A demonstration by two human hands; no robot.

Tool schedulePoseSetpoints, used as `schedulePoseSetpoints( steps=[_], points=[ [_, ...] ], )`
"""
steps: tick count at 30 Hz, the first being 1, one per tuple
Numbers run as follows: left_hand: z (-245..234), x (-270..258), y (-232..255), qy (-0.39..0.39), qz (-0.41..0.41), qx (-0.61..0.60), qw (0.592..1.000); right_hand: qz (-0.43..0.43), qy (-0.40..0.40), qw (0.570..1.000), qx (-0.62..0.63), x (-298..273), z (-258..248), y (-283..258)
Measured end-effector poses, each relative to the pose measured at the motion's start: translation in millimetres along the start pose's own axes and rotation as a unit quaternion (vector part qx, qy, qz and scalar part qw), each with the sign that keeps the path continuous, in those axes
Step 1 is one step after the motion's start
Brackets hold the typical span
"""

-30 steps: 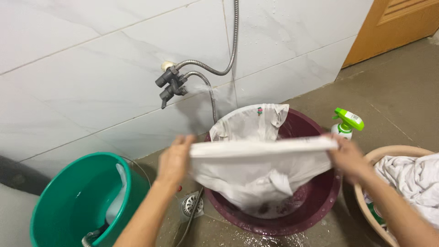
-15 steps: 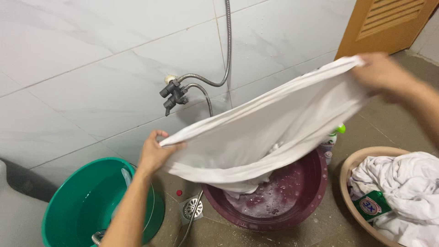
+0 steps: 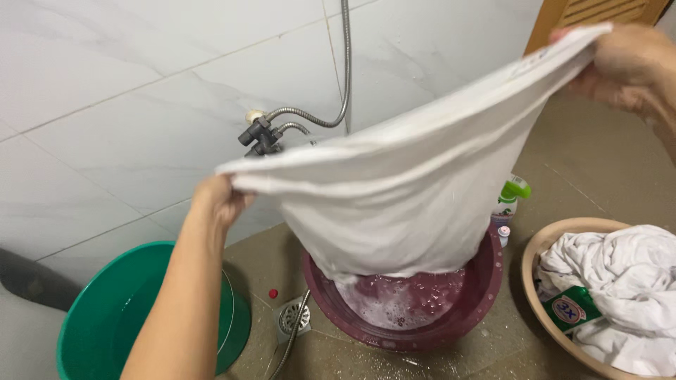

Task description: The person hand-washes white clothes in a maroon basin filled with soapy water. They scrub the fabric, rinse it under a shower head, and transfer the washed items to a beige basin.

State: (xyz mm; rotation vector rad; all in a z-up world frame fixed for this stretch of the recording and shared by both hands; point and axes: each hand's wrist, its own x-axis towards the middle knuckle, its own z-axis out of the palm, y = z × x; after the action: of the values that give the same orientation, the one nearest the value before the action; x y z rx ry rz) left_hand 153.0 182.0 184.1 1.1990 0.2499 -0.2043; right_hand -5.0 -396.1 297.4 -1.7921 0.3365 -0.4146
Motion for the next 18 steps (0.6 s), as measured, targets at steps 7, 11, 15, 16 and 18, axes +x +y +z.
schedulePoseSetpoints(
  steps=[7, 11, 15, 16, 18],
  points=[
    [41, -74, 35, -0.006, 0.286, 0.031, 0.958, -0.124, 0.013, 0.992, 0.015, -16, -10, 35],
    [-11, -124, -42, -0.068, 0.285, 0.368, 0.883, -0.035, 0.001, 0.999, -0.030, -68, -8, 147],
    [-56, -137, -164, -0.156, 0.176, 0.421, 0.876, 0.151, -0.069, 0.984, -0.068, -157, 8, 282],
    [-62, -144, -190, -0.170, 0.151, 0.420, 0.879, 0.197, -0.089, 0.974, -0.072, -180, 14, 306],
    [-68, -156, -232, -0.146, 0.139, 0.482, 0.852, 0.263, -0.121, 0.955, -0.065, -210, 29, 342]
  ],
)
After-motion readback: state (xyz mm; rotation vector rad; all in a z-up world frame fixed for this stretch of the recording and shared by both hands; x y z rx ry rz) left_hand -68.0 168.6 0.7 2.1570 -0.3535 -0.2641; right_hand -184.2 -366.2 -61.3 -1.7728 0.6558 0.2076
